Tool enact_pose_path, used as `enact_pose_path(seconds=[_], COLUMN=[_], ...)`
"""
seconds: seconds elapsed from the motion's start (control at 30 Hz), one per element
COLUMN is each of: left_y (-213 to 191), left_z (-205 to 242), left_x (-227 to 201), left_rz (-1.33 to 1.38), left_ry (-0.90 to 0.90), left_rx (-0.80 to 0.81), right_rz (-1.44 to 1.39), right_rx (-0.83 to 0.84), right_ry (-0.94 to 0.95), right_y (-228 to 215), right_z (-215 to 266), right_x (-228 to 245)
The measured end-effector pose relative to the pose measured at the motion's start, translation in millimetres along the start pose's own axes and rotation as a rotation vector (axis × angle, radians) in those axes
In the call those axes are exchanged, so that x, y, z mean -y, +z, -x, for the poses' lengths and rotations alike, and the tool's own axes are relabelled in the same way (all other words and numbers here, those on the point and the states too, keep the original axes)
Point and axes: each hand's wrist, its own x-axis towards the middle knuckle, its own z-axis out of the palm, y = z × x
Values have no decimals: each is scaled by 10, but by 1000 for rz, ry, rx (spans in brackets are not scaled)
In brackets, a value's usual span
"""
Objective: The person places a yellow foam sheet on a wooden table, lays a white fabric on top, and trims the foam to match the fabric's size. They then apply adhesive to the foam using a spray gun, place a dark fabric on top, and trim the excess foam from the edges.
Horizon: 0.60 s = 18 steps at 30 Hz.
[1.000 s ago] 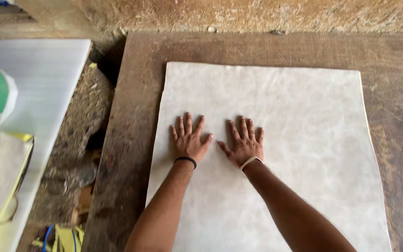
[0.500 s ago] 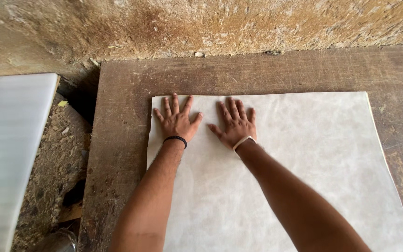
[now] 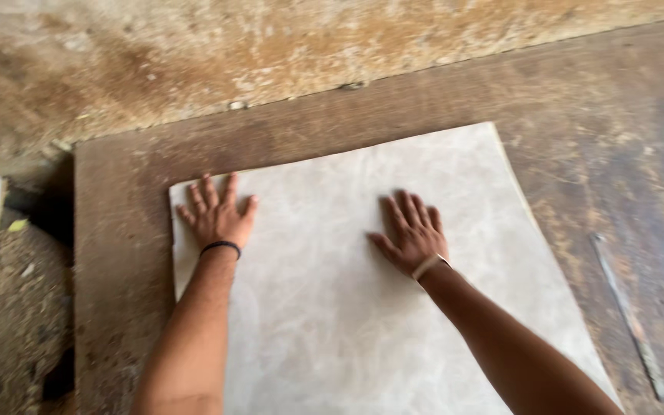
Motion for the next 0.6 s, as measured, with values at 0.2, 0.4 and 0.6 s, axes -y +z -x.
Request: enact_pose_path(seconds=[0.2, 0.4, 0.6], left_y=[327, 361, 256], left_z=[686, 2188, 2573], left_x=[-801, -2563, -3453], left_rz=[4, -5, -69], left_ry=[94, 447, 559], left_rx=[-201, -39, 76], right_rz=[39, -149, -175], right_rx=[-49, -145, -292], right_ry=[201, 71, 323], right_y=[58, 288, 242], right_z=[1141, 1596, 2692], right_x=[-955, -1347, -2587])
